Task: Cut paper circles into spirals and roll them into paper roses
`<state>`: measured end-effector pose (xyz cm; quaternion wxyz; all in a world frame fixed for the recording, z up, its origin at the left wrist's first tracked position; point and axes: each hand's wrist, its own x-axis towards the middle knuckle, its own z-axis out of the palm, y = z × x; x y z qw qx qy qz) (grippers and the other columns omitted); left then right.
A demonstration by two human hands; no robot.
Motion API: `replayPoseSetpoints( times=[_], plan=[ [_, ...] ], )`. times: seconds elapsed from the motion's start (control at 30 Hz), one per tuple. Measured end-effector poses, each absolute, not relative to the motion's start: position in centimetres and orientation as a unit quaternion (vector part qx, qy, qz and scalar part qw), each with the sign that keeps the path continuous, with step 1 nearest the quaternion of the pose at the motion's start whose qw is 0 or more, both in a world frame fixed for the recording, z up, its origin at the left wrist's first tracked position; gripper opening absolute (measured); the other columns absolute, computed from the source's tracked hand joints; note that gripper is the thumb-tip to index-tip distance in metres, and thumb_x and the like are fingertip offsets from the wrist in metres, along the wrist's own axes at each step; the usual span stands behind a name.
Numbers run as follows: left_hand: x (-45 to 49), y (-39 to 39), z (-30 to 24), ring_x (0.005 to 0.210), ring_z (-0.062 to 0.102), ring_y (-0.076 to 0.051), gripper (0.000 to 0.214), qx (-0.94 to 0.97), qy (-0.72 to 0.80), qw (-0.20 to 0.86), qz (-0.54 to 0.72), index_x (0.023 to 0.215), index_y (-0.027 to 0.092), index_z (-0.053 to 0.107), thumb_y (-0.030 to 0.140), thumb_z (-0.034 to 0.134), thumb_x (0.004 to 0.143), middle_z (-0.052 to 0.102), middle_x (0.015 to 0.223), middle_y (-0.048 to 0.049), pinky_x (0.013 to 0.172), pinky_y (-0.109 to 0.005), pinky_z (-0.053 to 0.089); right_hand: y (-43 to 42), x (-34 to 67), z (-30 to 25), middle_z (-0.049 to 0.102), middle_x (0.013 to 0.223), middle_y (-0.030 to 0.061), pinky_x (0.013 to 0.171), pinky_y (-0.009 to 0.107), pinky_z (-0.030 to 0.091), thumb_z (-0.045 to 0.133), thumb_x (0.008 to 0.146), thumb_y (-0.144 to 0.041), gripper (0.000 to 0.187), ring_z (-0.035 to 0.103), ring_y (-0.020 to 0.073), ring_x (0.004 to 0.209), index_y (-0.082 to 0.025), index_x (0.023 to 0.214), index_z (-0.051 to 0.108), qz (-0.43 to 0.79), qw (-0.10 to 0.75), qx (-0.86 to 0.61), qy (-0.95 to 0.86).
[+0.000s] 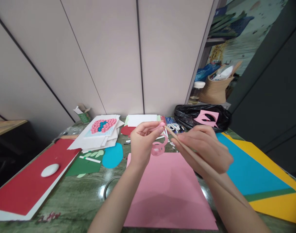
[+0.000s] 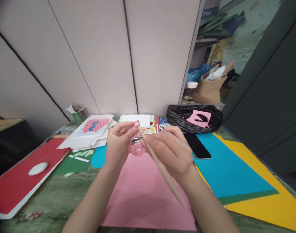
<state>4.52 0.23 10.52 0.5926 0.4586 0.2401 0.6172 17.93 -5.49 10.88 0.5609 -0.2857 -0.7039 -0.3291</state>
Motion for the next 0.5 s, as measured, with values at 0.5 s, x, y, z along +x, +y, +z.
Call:
replayPoseSetpoints(
  times=[0.5],
  plan=[
    [4.83, 0.05, 10.28, 0.079, 0.068, -0.014, 0.017, 0.452, 0.229, 0.603, 0.616, 0.074, 0.018, 0.07, 0.017, 0.079, 0.059, 0.073, 0.079, -0.0028, 0.07, -0.024, 0.054, -5.64, 17.85, 10.52, 0.058, 0.058, -0.0047, 0.061, 0.029, 0.045, 0.076, 0.069, -0.019, 0.02, 0.054, 0.0096, 0.054, -0.019, 0.076, 0.057, -0.412, 0.519, -0.327, -0.674]
  ],
)
